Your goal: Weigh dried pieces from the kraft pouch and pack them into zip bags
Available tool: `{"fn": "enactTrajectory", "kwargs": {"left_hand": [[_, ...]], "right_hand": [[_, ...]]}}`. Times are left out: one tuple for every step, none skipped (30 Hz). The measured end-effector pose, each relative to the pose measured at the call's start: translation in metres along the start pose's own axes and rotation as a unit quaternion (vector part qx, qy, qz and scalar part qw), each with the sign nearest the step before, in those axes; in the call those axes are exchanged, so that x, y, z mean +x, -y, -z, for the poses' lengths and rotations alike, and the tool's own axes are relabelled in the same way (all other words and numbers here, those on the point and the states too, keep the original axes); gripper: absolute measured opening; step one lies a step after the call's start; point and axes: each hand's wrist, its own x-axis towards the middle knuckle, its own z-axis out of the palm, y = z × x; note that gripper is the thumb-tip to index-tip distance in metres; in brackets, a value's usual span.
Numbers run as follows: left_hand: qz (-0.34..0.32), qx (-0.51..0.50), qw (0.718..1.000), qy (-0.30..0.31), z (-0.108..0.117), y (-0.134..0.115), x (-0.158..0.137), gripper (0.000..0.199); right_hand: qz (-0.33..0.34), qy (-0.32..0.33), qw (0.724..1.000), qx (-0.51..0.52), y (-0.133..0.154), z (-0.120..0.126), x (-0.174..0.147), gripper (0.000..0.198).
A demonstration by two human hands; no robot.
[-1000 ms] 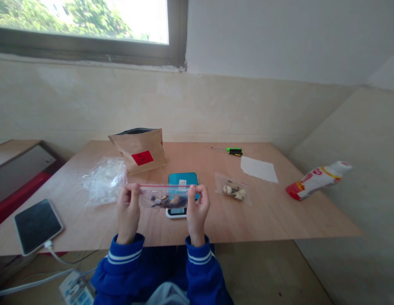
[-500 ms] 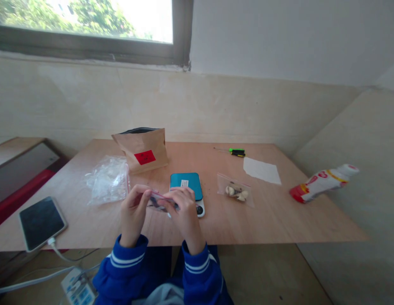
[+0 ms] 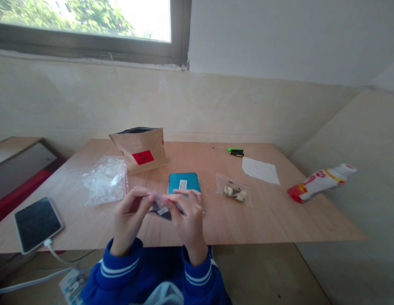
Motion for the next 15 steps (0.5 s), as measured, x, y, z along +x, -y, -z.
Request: {"fn": "enactTrajectory", "kwargs": {"left_hand": [[-0.002, 0.007, 1.0, -0.007, -0.001, 0.0, 0.0, 0.006], [-0.01, 0.013, 1.0, -0.007, -0.002, -0.001, 0.0, 0.005], [-0.02, 0.018, 1.0, -0.002, -0.003, -0.001, 0.0, 0.005], [-0.032, 0.019, 0.999, 0.006, -0.003, -0.002, 0.001, 0.005], [-0.042, 0.019, 0.999, 0.014, -0.003, -0.003, 0.001, 0.006], [-0.049, 0.016, 0.998, 0.022, -0.003, -0.004, 0.001, 0.007], [-0.053, 0.013, 0.998, 0.028, -0.002, -0.005, 0.002, 0.008], [-0.056, 0.01, 0.998, 0.035, -0.002, -0.006, 0.002, 0.009], [-0.059, 0.007, 0.997, 0.043, -0.002, -0.006, 0.002, 0.01], [-0.063, 0.004, 0.997, 0.05, -0.003, -0.007, 0.001, 0.01], [-0.067, 0.001, 0.996, 0.056, -0.004, -0.007, 0.001, 0.01], [-0.075, -0.001, 0.995, 0.059, -0.005, -0.008, 0.001, 0.01], [-0.084, 0.001, 0.995, 0.06, -0.007, -0.008, 0.001, 0.009], [-0.094, 0.007, 0.994, 0.059, -0.009, -0.009, 0.0, 0.009], [-0.105, 0.017, 0.993, 0.055, -0.012, -0.01, 0.0, 0.009]], "right_hand": [[-0.003, 0.01, 1.0, -0.004, 0.003, 0.001, 0.001, 0.011], [-0.003, 0.017, 1.0, -0.001, 0.005, 0.001, 0.001, 0.013], [-0.003, 0.02, 1.0, 0.006, 0.006, 0.001, 0.002, 0.016], [-0.001, 0.019, 1.0, 0.014, 0.008, 0.001, 0.002, 0.016], [0.003, 0.014, 1.0, 0.02, 0.008, 0.0, 0.002, 0.013], [0.007, 0.006, 1.0, 0.022, 0.007, 0.0, 0.002, 0.008], [0.011, -0.001, 1.0, 0.02, 0.006, -0.001, 0.001, 0.006], [0.015, -0.01, 1.0, 0.016, 0.005, -0.002, 0.0, 0.006], [0.018, -0.021, 1.0, 0.012, 0.003, -0.003, -0.001, 0.008], [0.02, -0.036, 0.999, 0.012, 0.001, -0.005, -0.002, 0.009], [0.02, -0.055, 0.998, 0.016, 0.0, -0.006, -0.003, 0.011], [0.019, -0.074, 0.997, 0.023, -0.002, -0.007, -0.004, 0.014], [0.017, -0.094, 0.995, 0.031, -0.003, -0.008, -0.006, 0.016], [0.014, -0.111, 0.993, 0.037, -0.003, -0.009, -0.007, 0.017], [0.013, -0.123, 0.991, 0.04, -0.004, -0.01, -0.007, 0.018]]}}
